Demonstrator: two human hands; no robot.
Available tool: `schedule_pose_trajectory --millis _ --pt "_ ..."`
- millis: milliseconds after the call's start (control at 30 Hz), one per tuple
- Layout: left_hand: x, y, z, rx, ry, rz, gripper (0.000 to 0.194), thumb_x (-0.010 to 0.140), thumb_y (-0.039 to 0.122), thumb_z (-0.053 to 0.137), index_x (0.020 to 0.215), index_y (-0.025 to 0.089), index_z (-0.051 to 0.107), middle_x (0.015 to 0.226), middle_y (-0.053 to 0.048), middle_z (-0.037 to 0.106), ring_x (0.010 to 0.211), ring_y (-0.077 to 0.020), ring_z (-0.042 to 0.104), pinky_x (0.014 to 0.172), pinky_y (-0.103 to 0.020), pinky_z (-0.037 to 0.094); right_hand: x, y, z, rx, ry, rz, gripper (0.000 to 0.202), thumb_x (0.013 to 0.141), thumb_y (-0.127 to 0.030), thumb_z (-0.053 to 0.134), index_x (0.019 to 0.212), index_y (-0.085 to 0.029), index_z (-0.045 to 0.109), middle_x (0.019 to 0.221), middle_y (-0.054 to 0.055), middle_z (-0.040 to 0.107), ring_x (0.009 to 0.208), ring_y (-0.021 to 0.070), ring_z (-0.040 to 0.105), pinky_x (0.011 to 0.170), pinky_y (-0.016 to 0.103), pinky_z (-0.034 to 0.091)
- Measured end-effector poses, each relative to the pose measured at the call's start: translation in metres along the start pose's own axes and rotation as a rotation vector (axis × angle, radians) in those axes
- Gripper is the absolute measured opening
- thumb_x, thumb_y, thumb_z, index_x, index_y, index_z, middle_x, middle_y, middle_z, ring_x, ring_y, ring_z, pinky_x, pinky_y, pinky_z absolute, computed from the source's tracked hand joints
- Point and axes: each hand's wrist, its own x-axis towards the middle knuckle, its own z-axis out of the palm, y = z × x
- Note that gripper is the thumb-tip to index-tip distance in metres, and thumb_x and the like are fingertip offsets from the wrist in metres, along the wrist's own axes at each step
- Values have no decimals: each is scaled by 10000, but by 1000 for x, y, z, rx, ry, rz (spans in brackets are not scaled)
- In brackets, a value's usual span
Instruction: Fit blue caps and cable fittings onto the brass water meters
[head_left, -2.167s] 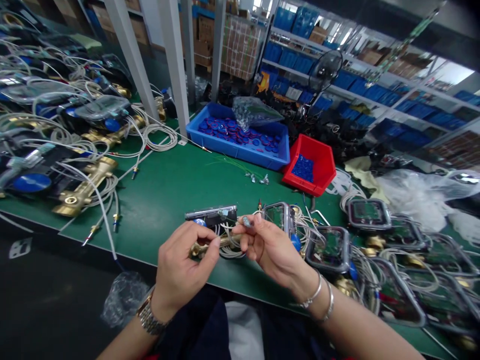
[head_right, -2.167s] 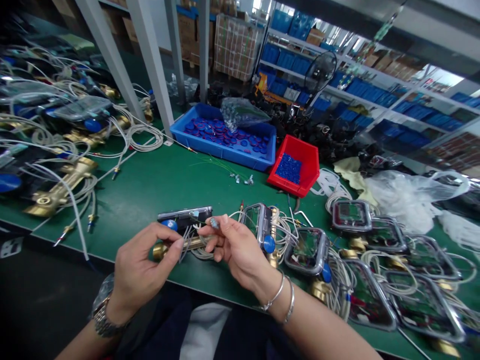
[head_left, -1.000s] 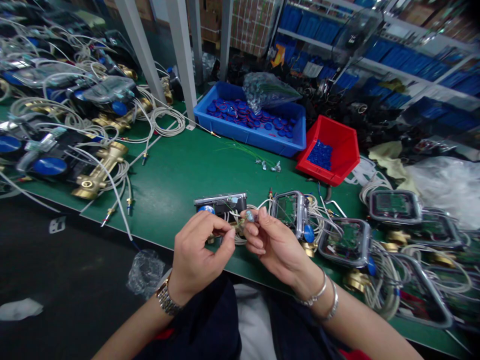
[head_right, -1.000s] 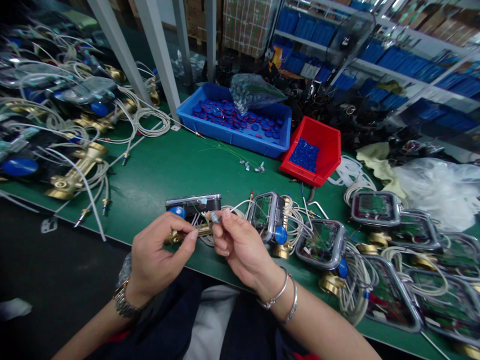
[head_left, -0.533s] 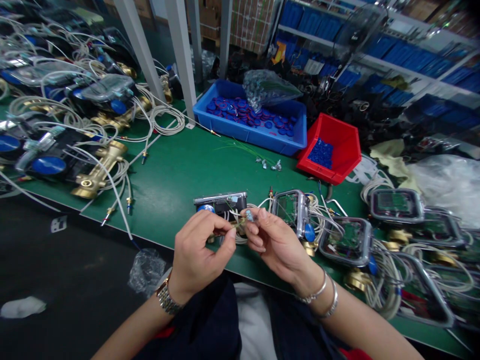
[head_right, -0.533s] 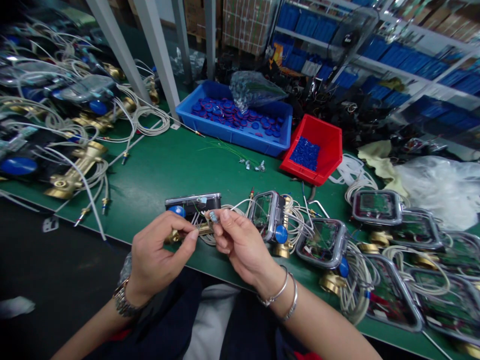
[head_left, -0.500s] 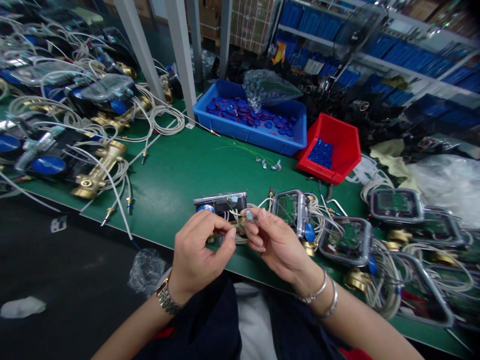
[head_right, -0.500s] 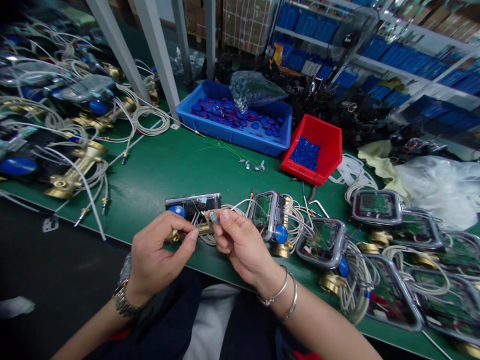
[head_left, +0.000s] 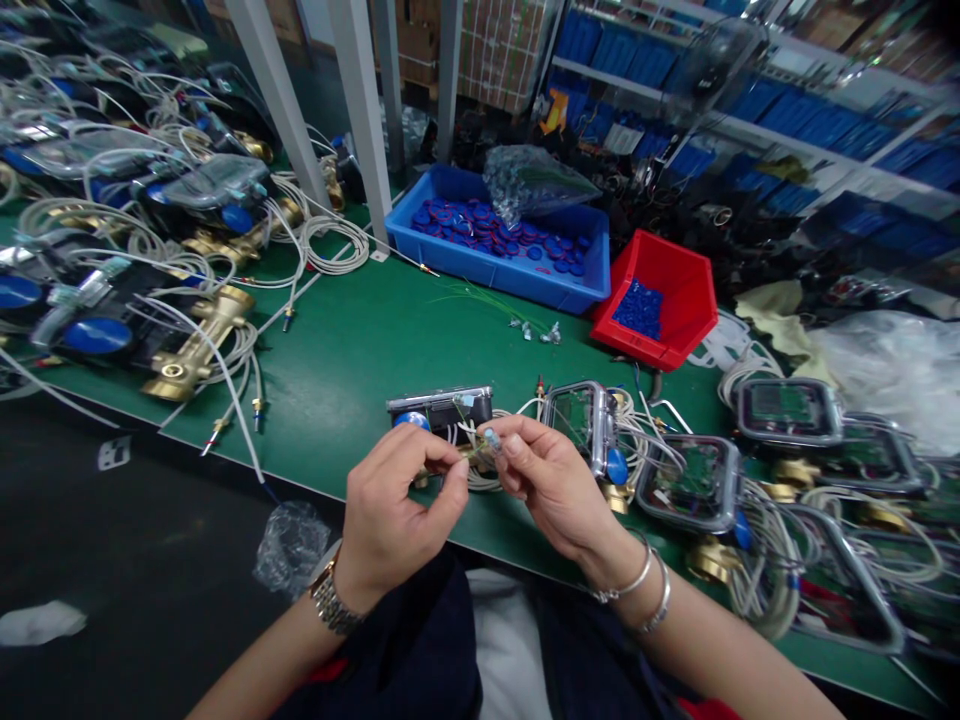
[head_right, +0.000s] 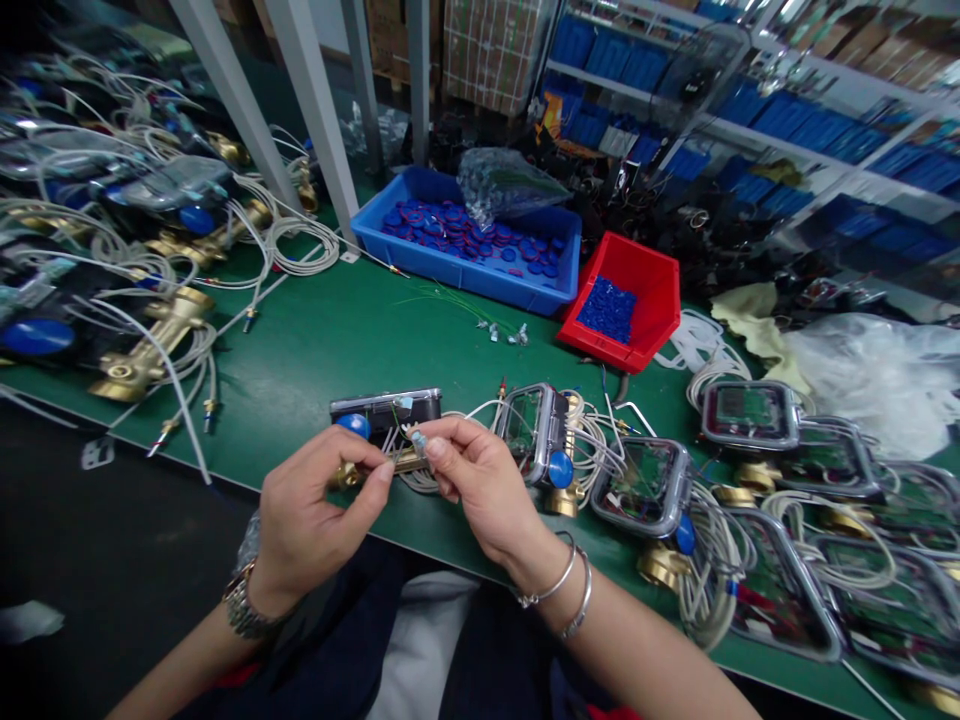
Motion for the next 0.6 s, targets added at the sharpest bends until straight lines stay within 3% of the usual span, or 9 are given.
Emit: schedule_pose_trajectory --millis 167,233,333,400,500,600 --pt "-1 -1 3 3 -17 2 108 870 132 651 787 187 610 746 18 627 702 -111 588 684 -249 461 0 1 3 8 -47 47 325 857 -492 735 976 -190 722 622 -55 451 528 67 350 488 219 199" --pt "-4 -2 4 -23 1 -25 76 871 141 667 881 196 616 792 21 653 721 -108 618 692 -236 487 0 0 5 -4 -64 60 337 857 -503 729 973 -187 720 642 -49 464 534 67 357 488 218 206" --pt "-7 -5 3 -64 71 -76 408 871 166 694 1244 199 533 895 11 696 766 -118 674 717 -228 543 3 -3 13 -65 -78 21 344 852 -504 732 970 -182 718 649 -44 498 548 75 374 504 220 244" --pt "-7 -9 0 19 79 -12 558 893 166 676 1404 203 452 974 -20 718 848 -143 697 787 -253 567 6 -7 18 -144 -99 -48 325 840 -482 751 964 -185 708 673 -35 537 572 86 399 531 228 287" --pt "-4 -15 -8 190 7 171 477 944 123 584 1403 241 534 1072 -62 732 939 -177 694 871 -307 565 10 -15 25 -388 -117 -196 263 880 -458 716 922 -205 656 682 -39 526 607 111 425 585 253 343" --pt "-2 -17 -15 207 17 202 403 953 95 552 1325 236 617 1090 -63 747 947 -178 697 879 -317 570 11 -26 27 -870 -148 -456 223 977 -428 589 987 -206 613 835 16 591 754 164 510 700 302 407"
